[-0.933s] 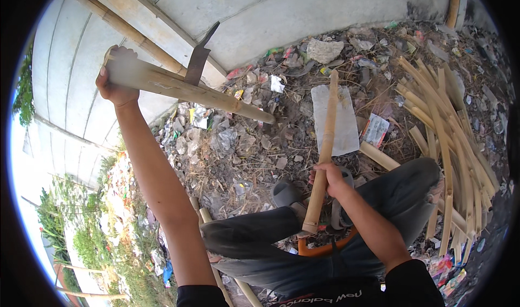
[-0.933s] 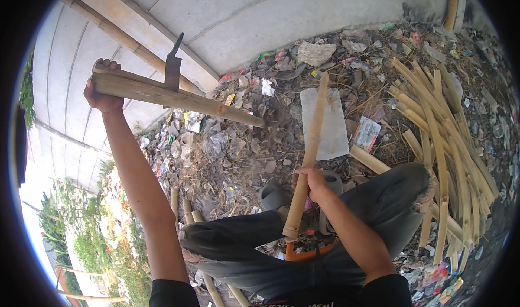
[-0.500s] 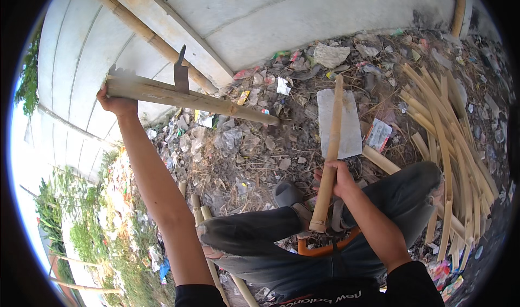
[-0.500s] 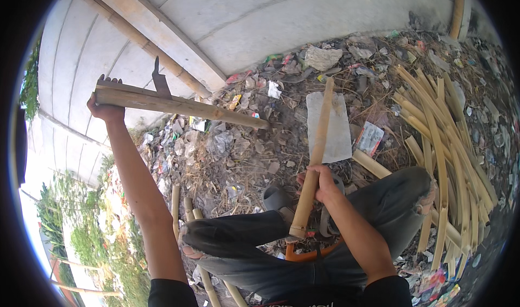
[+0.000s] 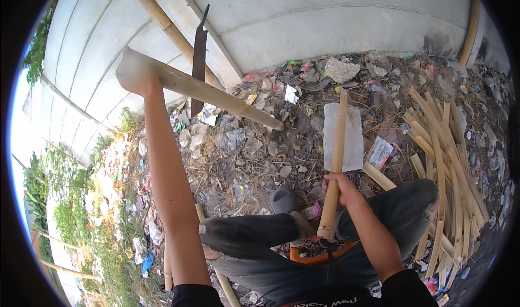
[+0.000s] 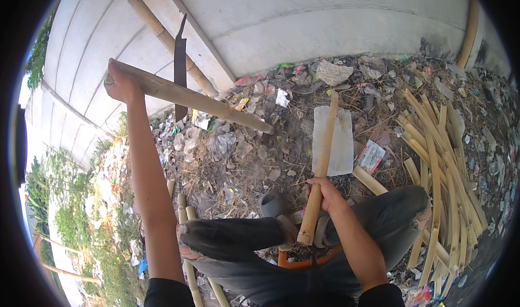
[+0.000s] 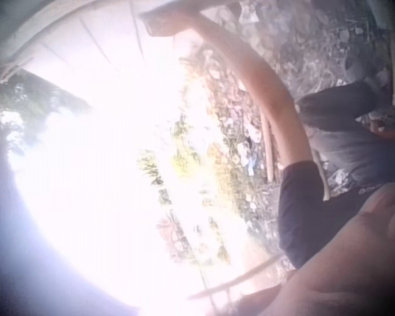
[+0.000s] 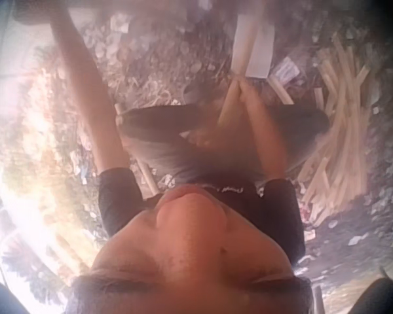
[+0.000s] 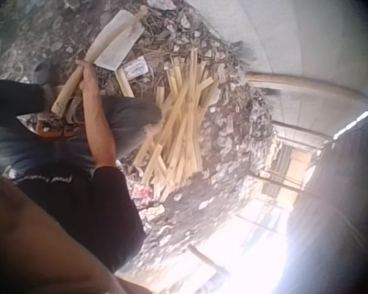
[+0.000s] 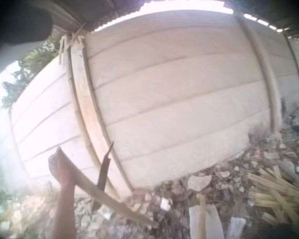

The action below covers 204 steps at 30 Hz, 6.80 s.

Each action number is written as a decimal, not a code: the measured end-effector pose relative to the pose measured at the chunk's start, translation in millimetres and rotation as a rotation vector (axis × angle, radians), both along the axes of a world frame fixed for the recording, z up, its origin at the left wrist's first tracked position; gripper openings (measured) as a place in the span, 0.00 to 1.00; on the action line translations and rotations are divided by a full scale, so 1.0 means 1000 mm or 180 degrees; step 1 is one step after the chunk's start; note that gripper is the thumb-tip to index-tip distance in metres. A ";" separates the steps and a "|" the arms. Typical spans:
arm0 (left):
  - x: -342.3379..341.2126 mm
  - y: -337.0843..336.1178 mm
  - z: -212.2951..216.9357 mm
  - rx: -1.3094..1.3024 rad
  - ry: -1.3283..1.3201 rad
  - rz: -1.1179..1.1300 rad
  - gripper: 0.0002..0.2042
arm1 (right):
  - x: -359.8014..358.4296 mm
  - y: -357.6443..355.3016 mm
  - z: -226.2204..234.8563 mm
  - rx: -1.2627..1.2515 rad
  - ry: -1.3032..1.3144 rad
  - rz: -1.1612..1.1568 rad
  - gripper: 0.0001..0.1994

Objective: The person sits on the ground and uses a machete and a wooden stick to split a long bamboo pole into thin strips. They repeatedly strike the bamboo against a fixed pole to separate the sections and then gather the resulting strips.

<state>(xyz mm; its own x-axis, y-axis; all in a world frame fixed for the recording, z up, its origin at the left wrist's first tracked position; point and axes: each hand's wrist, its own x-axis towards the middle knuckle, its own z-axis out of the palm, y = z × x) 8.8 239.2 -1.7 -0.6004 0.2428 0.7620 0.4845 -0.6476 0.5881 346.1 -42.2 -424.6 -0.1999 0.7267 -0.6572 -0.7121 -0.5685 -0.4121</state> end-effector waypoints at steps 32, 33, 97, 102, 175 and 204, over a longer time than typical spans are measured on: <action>0.107 0.014 0.015 -0.0111 0.0376 -0.0342 0.38 | -0.036 -0.040 0.182 0.1622 -0.2606 0.0561 0.30; 0.096 0.015 0.015 -0.0186 0.0470 -0.0364 0.38 | -0.036 -0.038 0.201 0.1556 -0.2459 0.0486 0.30; 0.117 -0.014 0.023 0.0290 -0.1046 -0.0917 0.24 | 0.004 -0.041 0.065 0.0374 -0.1816 -0.0456 0.32; 0.103 -0.003 0.029 -0.0001 0.0089 -0.2105 0.26 | -0.009 -0.039 0.066 0.0782 -0.1870 -0.0280 0.31; 0.098 -0.012 -0.149 -0.0283 0.0515 -0.1612 0.29 | -0.085 0.234 0.345 0.4977 -0.3698 -0.2060 0.23; 0.019 -0.012 -0.246 -0.2546 0.2916 -0.2041 0.31 | -0.127 0.231 0.344 0.5464 -0.3685 -0.1811 0.27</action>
